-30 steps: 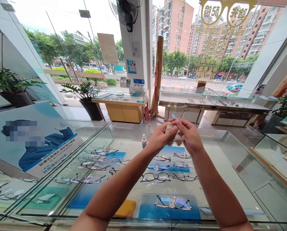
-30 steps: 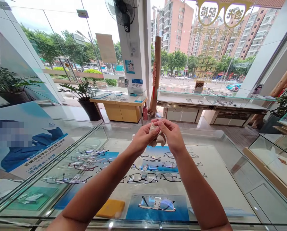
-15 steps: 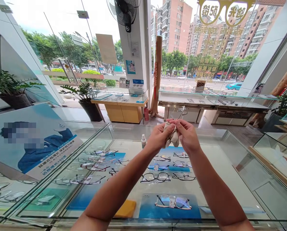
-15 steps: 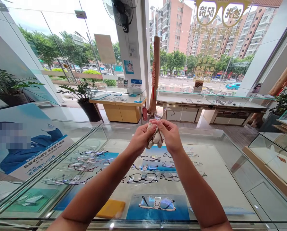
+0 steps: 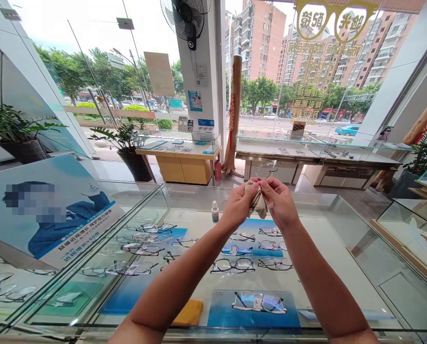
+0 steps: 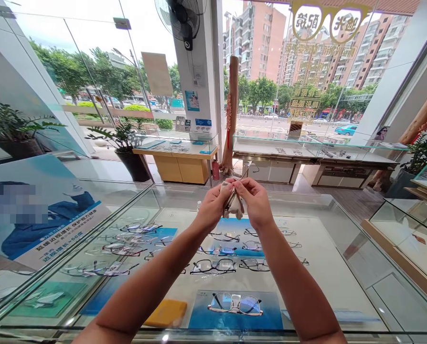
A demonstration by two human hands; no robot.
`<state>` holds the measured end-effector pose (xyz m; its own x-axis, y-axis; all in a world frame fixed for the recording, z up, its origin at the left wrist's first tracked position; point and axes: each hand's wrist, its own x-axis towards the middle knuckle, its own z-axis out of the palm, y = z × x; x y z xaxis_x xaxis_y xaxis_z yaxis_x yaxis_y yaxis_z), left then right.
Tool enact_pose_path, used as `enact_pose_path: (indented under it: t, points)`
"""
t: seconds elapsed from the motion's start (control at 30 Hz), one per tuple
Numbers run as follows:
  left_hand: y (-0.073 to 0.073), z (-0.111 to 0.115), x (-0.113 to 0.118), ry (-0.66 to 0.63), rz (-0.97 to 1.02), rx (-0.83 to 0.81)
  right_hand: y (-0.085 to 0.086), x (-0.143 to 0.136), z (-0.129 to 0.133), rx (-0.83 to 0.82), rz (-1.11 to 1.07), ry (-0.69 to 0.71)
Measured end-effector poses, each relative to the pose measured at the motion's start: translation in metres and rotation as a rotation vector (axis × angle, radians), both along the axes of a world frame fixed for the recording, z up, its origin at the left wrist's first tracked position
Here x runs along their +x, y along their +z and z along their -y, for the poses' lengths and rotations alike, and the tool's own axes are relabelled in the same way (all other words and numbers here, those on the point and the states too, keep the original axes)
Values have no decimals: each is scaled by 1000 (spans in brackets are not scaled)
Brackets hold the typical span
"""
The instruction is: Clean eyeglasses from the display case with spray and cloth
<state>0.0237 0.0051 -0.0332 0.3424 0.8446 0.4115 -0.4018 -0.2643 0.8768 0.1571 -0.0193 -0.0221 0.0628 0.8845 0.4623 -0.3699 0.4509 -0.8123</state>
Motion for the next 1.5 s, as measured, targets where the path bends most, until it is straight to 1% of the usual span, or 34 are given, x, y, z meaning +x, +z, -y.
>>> enact_pose_path:
  t: [0.03,0.1,0.27,0.3,0.33,0.37,0.47,0.57,0.63,0.67,0.77,0.83,0.9,1.03,1.17,1.23,1.3,1.37,1.43,1.5]
  points:
    - [0,0,1,15,-3,16,0,0,1,5,3,0]
    - [3,-2,-4,-33,-48,51,2,2,2,-5,-6,-6]
    - [20,-7,-32,-372,-232,78,4,8,0,-56,-48,-17]
    - [20,-7,-35,-402,-254,73,3,7,-1,-60,-52,-20]
    - [20,-8,-35,-403,-260,69,2,6,-2,-59,-52,-24]
    - [19,-8,-33,-376,-249,63,1,5,-3,-55,-50,-27]
    - [10,-7,-19,-236,-159,41,-4,-2,-6,-29,-45,-36]
    - [2,-7,-7,-97,-70,-17,-8,-7,-7,-6,-26,-62]
    - [0,-8,-4,-50,-31,-71,-10,-7,-8,-4,-10,-91]
    - [0,-9,-3,-56,-23,-94,-10,-6,-8,-9,-11,-101]
    - [0,-14,-6,-167,-23,-159,-6,2,-10,-42,-55,-119]
    - [0,-18,-7,-199,-4,-210,-2,11,-10,-45,-91,-150]
    - [-2,-24,-9,-168,18,-266,3,19,-10,-22,-106,-183]
    - [-8,-35,-10,-52,10,-372,8,28,-7,23,-105,-203]
    - [-15,-43,-8,-53,-38,-441,9,28,-4,33,-110,-184]
    - [-17,-46,-6,-33,-54,-466,8,28,-3,36,-110,-161]
    - [-17,-47,-6,2,-54,-472,8,28,-4,40,-90,-155]
    - [-15,-47,-7,18,-49,-441,7,29,-5,51,-48,-194]
    - [-11,-41,-8,17,-54,-354,6,30,-7,71,12,-273]
    - [-7,-32,-8,25,-79,-208,5,30,-9,91,77,-370]
